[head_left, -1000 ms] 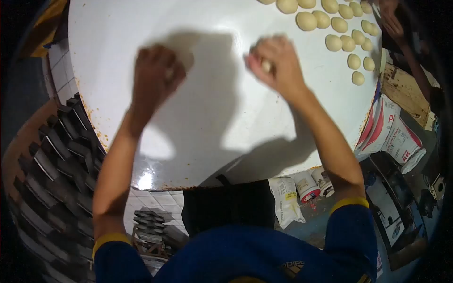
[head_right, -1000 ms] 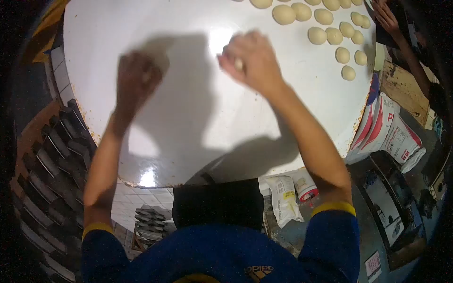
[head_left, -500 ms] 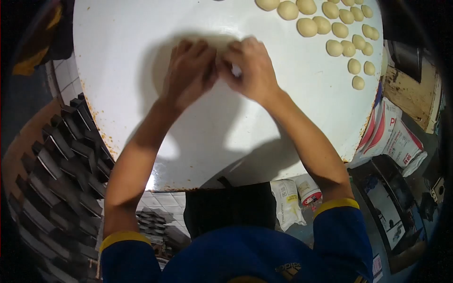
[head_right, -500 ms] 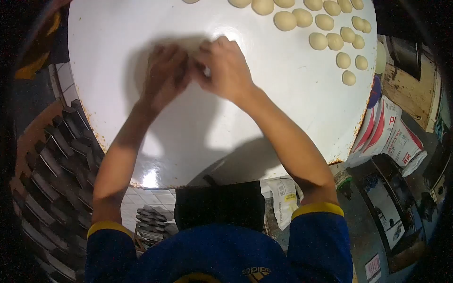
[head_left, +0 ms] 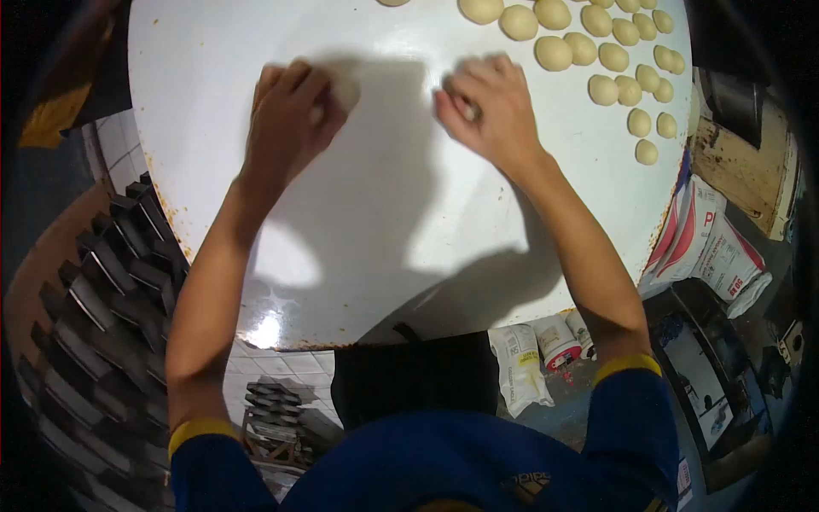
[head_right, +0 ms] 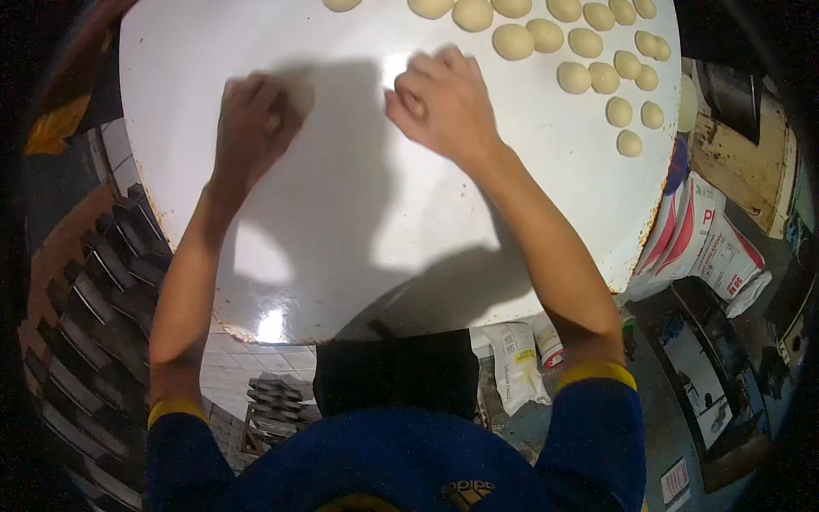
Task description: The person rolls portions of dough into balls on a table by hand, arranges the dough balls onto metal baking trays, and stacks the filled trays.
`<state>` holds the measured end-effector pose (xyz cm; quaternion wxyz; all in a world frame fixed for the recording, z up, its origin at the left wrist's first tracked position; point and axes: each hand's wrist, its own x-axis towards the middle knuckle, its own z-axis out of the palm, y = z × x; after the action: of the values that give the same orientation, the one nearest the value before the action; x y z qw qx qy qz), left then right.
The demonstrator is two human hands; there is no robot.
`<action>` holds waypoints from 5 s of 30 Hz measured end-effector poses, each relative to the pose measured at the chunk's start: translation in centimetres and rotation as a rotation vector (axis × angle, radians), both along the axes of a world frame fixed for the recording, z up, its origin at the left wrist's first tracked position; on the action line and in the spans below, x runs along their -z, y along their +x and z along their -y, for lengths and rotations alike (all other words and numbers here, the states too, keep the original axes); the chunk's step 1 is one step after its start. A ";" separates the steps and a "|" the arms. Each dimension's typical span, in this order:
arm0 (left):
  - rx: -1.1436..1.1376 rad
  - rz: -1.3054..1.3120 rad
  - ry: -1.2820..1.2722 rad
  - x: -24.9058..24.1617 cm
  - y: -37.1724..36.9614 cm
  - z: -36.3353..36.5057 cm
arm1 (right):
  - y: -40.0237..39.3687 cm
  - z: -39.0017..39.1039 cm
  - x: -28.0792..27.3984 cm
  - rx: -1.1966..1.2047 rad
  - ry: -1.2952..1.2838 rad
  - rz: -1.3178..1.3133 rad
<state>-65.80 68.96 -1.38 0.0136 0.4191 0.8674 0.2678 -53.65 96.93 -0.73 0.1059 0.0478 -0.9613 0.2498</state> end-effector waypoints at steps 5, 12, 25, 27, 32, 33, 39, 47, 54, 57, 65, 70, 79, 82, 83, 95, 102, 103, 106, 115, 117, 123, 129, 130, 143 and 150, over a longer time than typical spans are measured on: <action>0.092 0.066 0.027 -0.2 3.6 -2.3 | 1.7 4.8 -0.1 -0.025 -0.253 -0.031; -0.035 -0.043 0.020 -0.1 -1.6 -3.0 | -1.5 1.2 0.1 0.023 -0.011 -0.089; 0.116 0.609 -0.181 -8.7 -4.4 -1.3 | -0.8 -4.2 -8.6 -0.120 -0.418 0.684; 0.094 0.526 -0.078 -10.0 -7.7 -4.4 | -5.1 -6.0 -9.5 -0.145 -0.430 0.603; -0.019 0.374 0.054 -7.2 -13.2 -12.9 | -17.9 -8.3 -7.4 0.142 -0.280 0.020; -0.003 0.329 -0.022 -5.7 -13.4 -13.4 | -20.0 -9.1 -5.5 0.147 -0.195 0.105; -0.162 0.376 0.129 -5.5 -16.5 -11.6 | -24.9 -7.3 -5.3 0.193 0.091 0.079; -0.372 -0.221 -0.029 0.7 -30.3 -10.2 | -31.6 0.4 -3.6 0.263 -0.023 0.001; -0.259 -0.019 0.177 -6.7 -10.4 -3.2 | -11.6 0.7 -9.9 0.069 -0.410 0.107; -0.095 0.322 -0.143 -5.4 0.6 0.6 | 0.7 2.2 -4.9 0.019 -0.369 0.400; 0.155 0.121 -0.004 -0.2 6.2 3.6 | 3.1 4.8 -0.5 -0.201 -0.145 0.081; -0.081 -0.038 -0.143 -0.6 1.0 1.3 | -0.3 2.8 0.0 -0.126 0.077 0.055; -0.158 0.003 -0.124 0.0 0.7 1.3 | -2.3 2.1 0.5 -0.052 0.021 -0.067; 0.006 0.153 -0.045 -0.4 3.3 -1.0 | -1.3 6.8 0.2 -0.052 -0.207 0.022; -0.030 0.145 0.043 -0.9 5.3 0.1 | 0.6 6.3 -0.6 -0.120 -0.259 0.065; 0.085 -0.001 -0.109 1.7 1.6 5.9 | 1.5 1.0 0.3 -0.207 -0.150 0.081; 0.050 0.094 0.106 0.8 3.3 2.6 | 0.7 4.2 0.4 -0.167 -0.212 0.002; 0.111 0.081 0.140 1.5 2.9 4.6 | 1.6 2.6 1.0 -0.201 -0.204 -0.035; -0.081 0.025 -0.084 -0.7 -0.1 1.7 | -2.8 1.3 0.4 -0.031 0.026 -0.029; -0.036 0.048 -0.120 0.1 -0.6 2.6 | -2.8 0.1 0.6 -0.069 0.020 -0.031; -0.058 -0.006 0.012 0.1 -0.9 -1.3 | -4.6 3.4 0.7 -0.103 -0.088 -0.051; 0.019 0.019 -0.112 1.2 -1.1 4.9 | -1.2 -0.7 0.3 -0.179 -0.061 0.000; -0.009 0.099 0.012 0.2 1.4 0.7 | -0.6 3.8 0.0 -0.137 -0.166 0.009; 0.043 0.075 -0.006 0.9 1.0 3.1 | 0.0 2.2 0.1 -0.165 -0.151 -0.013; -0.140 0.139 -0.008 -4.5 1.2 3.2 | -0.6 0.3 -4.9 -0.030 -0.200 0.160; 0.065 0.550 -0.039 -8.3 -8.9 -0.4 | -11.8 -3.7 -10.2 -0.358 -0.448 0.603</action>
<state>-74.71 69.39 6.95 0.2650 0.3578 0.8224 0.3541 -65.47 100.67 9.50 -0.2177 0.1147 -0.8476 0.4702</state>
